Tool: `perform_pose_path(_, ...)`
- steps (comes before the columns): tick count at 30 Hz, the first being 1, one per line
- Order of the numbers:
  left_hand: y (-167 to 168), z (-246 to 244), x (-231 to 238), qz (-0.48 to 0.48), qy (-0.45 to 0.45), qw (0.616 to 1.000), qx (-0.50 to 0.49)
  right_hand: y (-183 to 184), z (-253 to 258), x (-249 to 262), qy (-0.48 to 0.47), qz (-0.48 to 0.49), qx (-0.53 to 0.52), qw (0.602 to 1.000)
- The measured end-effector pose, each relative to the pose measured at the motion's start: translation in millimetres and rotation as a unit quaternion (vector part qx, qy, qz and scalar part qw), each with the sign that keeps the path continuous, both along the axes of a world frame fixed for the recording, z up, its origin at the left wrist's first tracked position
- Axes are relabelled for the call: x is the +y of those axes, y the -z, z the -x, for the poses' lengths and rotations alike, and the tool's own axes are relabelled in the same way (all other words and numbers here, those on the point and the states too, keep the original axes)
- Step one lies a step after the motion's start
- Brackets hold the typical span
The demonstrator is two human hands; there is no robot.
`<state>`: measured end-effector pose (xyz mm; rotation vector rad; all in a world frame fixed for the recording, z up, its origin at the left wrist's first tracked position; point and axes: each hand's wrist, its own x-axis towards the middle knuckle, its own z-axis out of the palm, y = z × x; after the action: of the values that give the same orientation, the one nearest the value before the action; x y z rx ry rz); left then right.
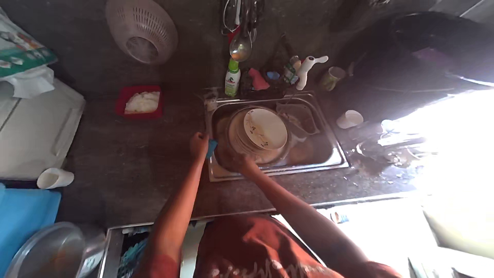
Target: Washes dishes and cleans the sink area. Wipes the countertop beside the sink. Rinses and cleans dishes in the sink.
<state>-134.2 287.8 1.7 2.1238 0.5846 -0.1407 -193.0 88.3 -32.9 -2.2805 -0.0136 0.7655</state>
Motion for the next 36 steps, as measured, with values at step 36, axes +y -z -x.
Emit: perform_pose_path(36, 22, -25, -155, -0.027, 0.25, 0.957, 0.143, 17, -50, -183, 0.355, -0.048, 0.101, 0.928)
